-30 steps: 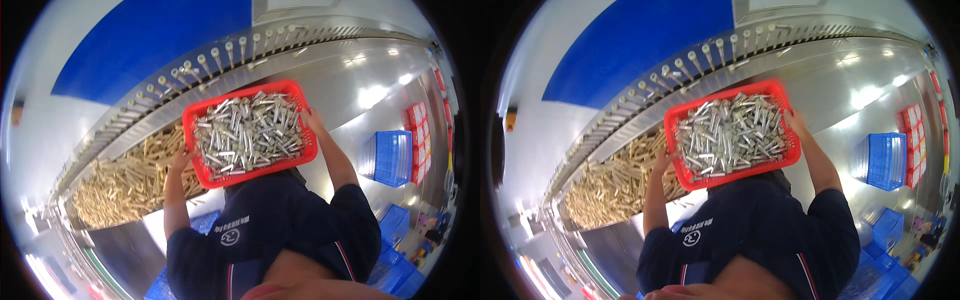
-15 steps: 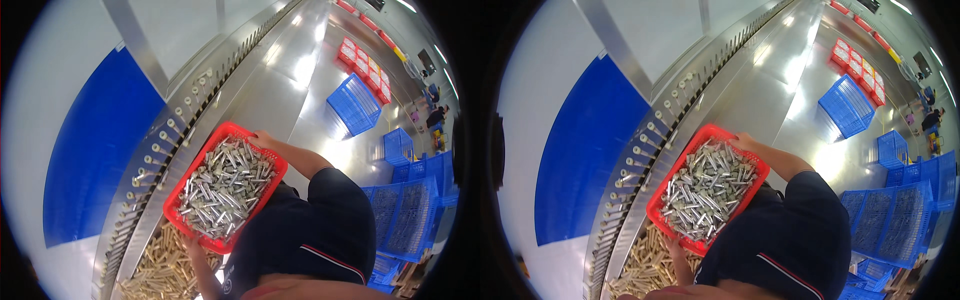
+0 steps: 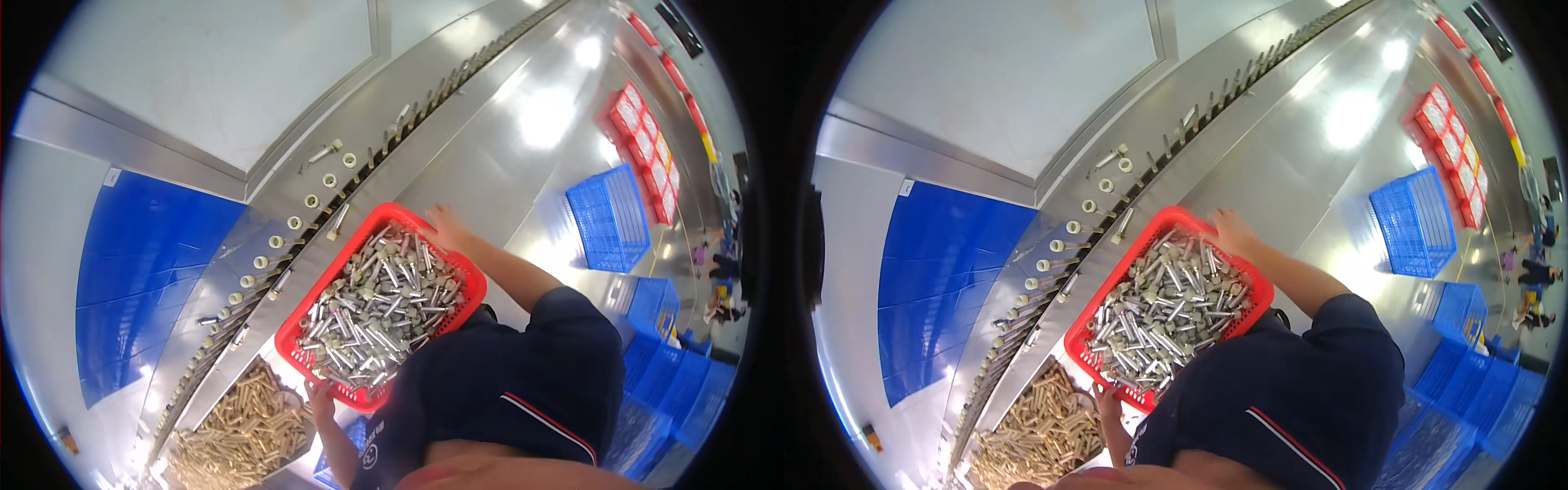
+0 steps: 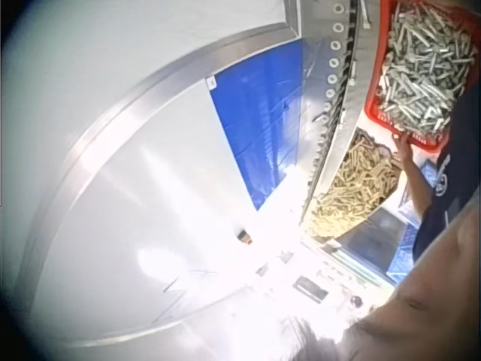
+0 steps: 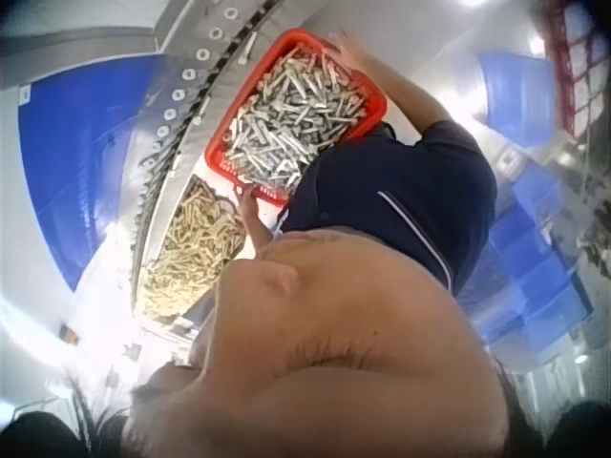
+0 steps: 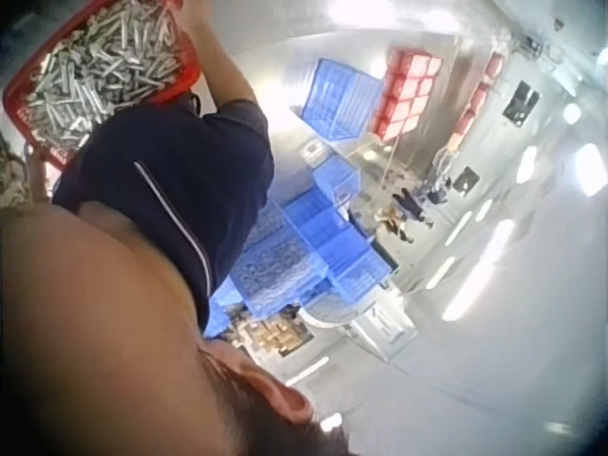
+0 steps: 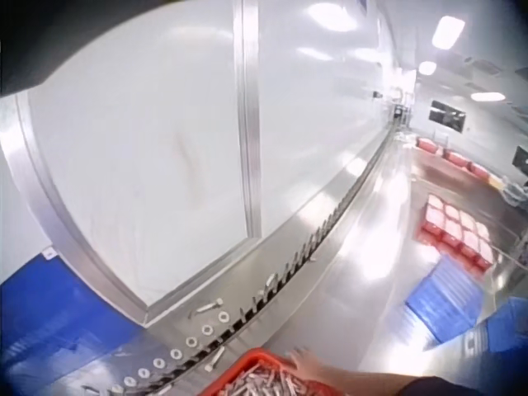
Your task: The person places small silver mechanical components from a red basket onto a moving conveyor belt with many white cylindrical holders.
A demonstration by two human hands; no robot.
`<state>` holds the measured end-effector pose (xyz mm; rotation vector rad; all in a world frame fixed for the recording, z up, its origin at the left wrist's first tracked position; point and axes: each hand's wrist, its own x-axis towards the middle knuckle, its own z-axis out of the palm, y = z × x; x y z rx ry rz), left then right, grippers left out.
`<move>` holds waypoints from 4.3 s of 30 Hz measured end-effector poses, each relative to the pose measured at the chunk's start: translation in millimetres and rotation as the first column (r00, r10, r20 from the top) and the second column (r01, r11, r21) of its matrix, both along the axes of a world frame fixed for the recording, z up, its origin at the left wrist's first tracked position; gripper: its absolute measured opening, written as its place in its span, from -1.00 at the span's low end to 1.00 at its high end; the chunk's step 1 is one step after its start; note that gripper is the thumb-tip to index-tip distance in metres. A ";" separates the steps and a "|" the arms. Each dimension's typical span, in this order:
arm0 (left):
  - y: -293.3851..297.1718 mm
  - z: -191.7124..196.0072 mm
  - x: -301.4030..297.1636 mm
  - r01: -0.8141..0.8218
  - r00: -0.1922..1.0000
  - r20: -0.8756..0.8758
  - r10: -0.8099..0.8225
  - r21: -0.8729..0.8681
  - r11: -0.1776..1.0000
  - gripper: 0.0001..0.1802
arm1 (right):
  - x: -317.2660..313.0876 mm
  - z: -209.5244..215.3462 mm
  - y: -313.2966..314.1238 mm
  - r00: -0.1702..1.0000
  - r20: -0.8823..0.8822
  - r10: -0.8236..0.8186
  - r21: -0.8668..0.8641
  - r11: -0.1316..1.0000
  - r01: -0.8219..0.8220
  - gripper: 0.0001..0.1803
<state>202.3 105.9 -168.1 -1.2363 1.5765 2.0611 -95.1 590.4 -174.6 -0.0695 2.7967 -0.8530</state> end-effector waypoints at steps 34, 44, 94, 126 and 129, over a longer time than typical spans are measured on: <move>157.2 160.3 -400.8 0.439 0.192 0.567 -0.801 -0.780 -0.446 -0.73 | -187.6 134.9 -129.0 0.518 -0.338 0.786 -0.023 0.543 -0.839 -0.63; 131.3 152.1 -284.9 0.033 0.437 0.240 -0.867 -0.967 -0.251 -0.37 | -64.4 116.6 -68.6 0.523 -0.309 0.794 -0.138 0.507 -0.851 -0.35; -8.5 178.2 -311.4 0.204 0.379 0.410 -0.830 -0.911 -0.357 -0.76 | -107.3 144.4 -295.0 0.584 -0.275 0.764 -0.248 0.530 -0.811 -0.53; -9.6 157.3 -226.5 0.054 0.362 0.125 -0.924 -0.992 -0.113 -0.32 | -16.5 142.8 -237.0 0.504 -0.230 0.833 0.087 0.533 -0.842 -0.18; -52.3 165.8 -264.5 -0.067 0.507 0.142 -0.850 -0.977 -0.203 -0.35 | -41.2 172.2 -297.9 0.489 -0.547 0.680 0.048 0.608 -0.792 -0.28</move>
